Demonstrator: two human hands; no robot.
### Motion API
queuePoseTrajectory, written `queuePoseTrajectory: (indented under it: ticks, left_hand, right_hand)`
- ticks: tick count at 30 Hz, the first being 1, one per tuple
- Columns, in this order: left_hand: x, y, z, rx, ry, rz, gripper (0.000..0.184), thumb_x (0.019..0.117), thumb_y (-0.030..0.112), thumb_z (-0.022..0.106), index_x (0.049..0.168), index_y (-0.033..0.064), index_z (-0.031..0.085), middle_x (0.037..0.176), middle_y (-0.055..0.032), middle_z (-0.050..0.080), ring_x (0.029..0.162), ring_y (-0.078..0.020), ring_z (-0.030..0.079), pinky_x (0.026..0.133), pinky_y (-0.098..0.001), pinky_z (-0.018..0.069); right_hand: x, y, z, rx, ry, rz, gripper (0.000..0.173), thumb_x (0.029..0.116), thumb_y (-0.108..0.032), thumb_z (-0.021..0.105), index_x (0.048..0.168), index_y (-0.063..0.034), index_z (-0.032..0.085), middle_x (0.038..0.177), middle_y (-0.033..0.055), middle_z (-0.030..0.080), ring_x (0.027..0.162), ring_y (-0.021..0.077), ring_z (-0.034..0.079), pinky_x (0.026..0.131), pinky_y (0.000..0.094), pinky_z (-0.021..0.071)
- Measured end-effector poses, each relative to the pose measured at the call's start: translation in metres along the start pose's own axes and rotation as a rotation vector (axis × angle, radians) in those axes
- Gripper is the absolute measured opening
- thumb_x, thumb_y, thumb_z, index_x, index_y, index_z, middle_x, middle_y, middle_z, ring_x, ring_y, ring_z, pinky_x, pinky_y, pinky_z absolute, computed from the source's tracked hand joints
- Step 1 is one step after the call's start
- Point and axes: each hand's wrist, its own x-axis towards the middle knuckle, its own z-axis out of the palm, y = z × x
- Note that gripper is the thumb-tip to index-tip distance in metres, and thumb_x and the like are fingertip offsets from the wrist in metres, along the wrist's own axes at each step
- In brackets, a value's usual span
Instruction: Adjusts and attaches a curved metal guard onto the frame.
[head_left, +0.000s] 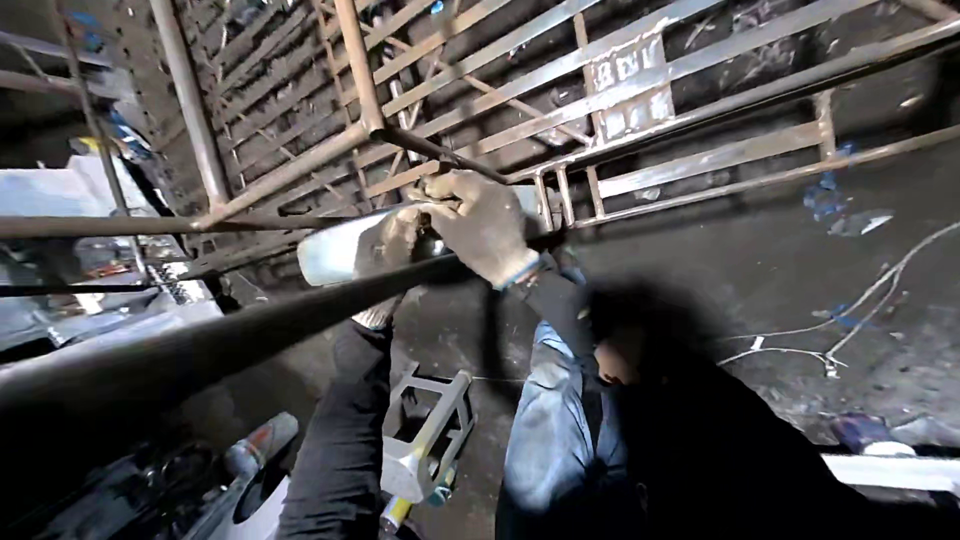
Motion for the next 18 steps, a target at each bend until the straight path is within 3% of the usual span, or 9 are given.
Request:
queuePoseTrajectory:
  ticks: [1, 2, 3, 4, 5, 8, 12, 15, 18]
  left_hand:
    - [0.006, 0.0, 0.0, -0.064, -0.025, -0.021, 0.03, 0.1102, 0.026, 0.043, 0.116, 0.0098, 0.067, 0.096, 0.0086, 0.067, 0.086, 0.0059, 0.062, 0.08, -0.0163, 0.0548]
    - [0.013, -0.002, -0.001, -0.125, -0.05, -0.043, 0.029, 0.1102, 0.03, 0.043, 0.116, 0.0127, 0.066, 0.094, 0.0112, 0.066, 0.083, 0.0063, 0.062, 0.077, -0.0157, 0.0548]
    - [0.019, -0.004, -0.002, -0.163, -0.057, -0.075, 0.027, 0.1091, 0.031, 0.046, 0.114, 0.0147, 0.067, 0.091, 0.012, 0.067, 0.08, 0.0055, 0.063, 0.074, -0.016, 0.0556]
    - [0.023, -0.002, -0.001, -0.169, -0.055, -0.127, 0.024, 0.1075, 0.03, 0.05, 0.111, 0.0148, 0.068, 0.089, 0.011, 0.068, 0.078, 0.0037, 0.064, 0.072, -0.0173, 0.0568]
    - [0.025, -0.001, 0.003, -0.16, -0.037, -0.184, 0.021, 0.1061, 0.028, 0.054, 0.107, 0.0136, 0.069, 0.086, 0.0088, 0.069, 0.075, 0.0013, 0.065, 0.07, -0.0194, 0.0577]
    - [0.028, -0.003, 0.007, -0.073, -0.015, -0.257, 0.022, 0.1054, 0.021, 0.054, 0.111, 0.0055, 0.068, 0.093, 0.0039, 0.07, 0.084, -0.0019, 0.067, 0.08, -0.0243, 0.0588]
    - [0.023, -0.008, -0.006, 0.089, 0.065, -0.439, 0.021, 0.1044, 0.027, 0.057, 0.114, 0.0089, 0.065, 0.086, 0.0003, 0.068, 0.075, -0.0078, 0.066, 0.072, -0.0298, 0.0584]
    - [0.02, -0.01, -0.003, 0.187, 0.037, -0.473, 0.023, 0.0984, 0.026, 0.068, 0.114, 0.0104, 0.062, 0.085, -0.0013, 0.068, 0.071, -0.0106, 0.067, 0.067, -0.0331, 0.0598]
    - [0.026, -0.009, 0.007, 0.316, -0.073, -0.406, 0.027, 0.0972, 0.033, 0.068, 0.113, 0.0114, 0.066, 0.087, -0.0001, 0.069, 0.073, -0.0103, 0.068, 0.069, -0.0356, 0.0603]
  right_hand:
    - [0.005, -0.02, -0.01, -0.051, -0.164, 0.132, 0.024, 0.0907, -0.021, 0.072, 0.115, -0.0193, 0.076, 0.111, 0.0002, 0.074, 0.101, 0.0144, 0.069, 0.089, 0.0411, 0.0566]
    - [0.017, -0.042, -0.029, -0.042, -0.452, 0.295, 0.028, 0.098, -0.017, 0.066, 0.126, -0.0182, 0.07, 0.125, 0.0007, 0.067, 0.114, 0.0147, 0.063, 0.101, 0.0405, 0.0502]
    - [0.008, -0.018, -0.014, 0.059, -0.335, 0.069, 0.023, 0.0935, -0.018, 0.068, 0.113, -0.01, 0.075, 0.112, 0.0064, 0.071, 0.102, 0.0172, 0.067, 0.088, 0.0397, 0.057]
    - [0.003, 0.004, 0.002, 0.177, -0.283, -0.114, 0.016, 0.0927, -0.018, 0.066, 0.095, -0.0053, 0.073, 0.102, 0.0094, 0.071, 0.093, 0.0187, 0.068, 0.08, 0.0404, 0.0581]
    - [0.0, 0.019, 0.009, 0.249, -0.326, -0.193, 0.017, 0.095, -0.019, 0.062, 0.089, -0.0056, 0.07, 0.095, 0.009, 0.068, 0.088, 0.0191, 0.067, 0.075, 0.0415, 0.0563]
    - [-0.004, 0.02, -0.026, 0.332, -0.543, -0.09, 0.025, 0.101, -0.009, 0.053, 0.112, -0.0024, 0.074, 0.119, 0.0097, 0.072, 0.112, 0.0185, 0.067, 0.1, 0.0417, 0.0526]
    - [-0.012, 0.073, -0.046, 0.235, -0.224, -0.036, 0.027, 0.101, -0.016, 0.056, 0.12, -0.0105, 0.074, 0.119, 0.0024, 0.074, 0.106, 0.012, 0.071, 0.094, 0.0385, 0.0597]
    - [-0.002, 0.116, -0.087, -0.063, -0.159, -0.009, 0.036, 0.1054, -0.027, 0.047, 0.129, -0.0091, 0.069, 0.125, 0.0058, 0.071, 0.115, 0.0147, 0.068, 0.103, 0.0407, 0.0554]
    - [0.012, 0.127, -0.125, -0.246, -0.029, 0.029, 0.035, 0.1035, -0.024, 0.048, 0.124, -0.0089, 0.072, 0.125, 0.013, 0.071, 0.115, 0.0236, 0.068, 0.101, 0.0459, 0.0542]
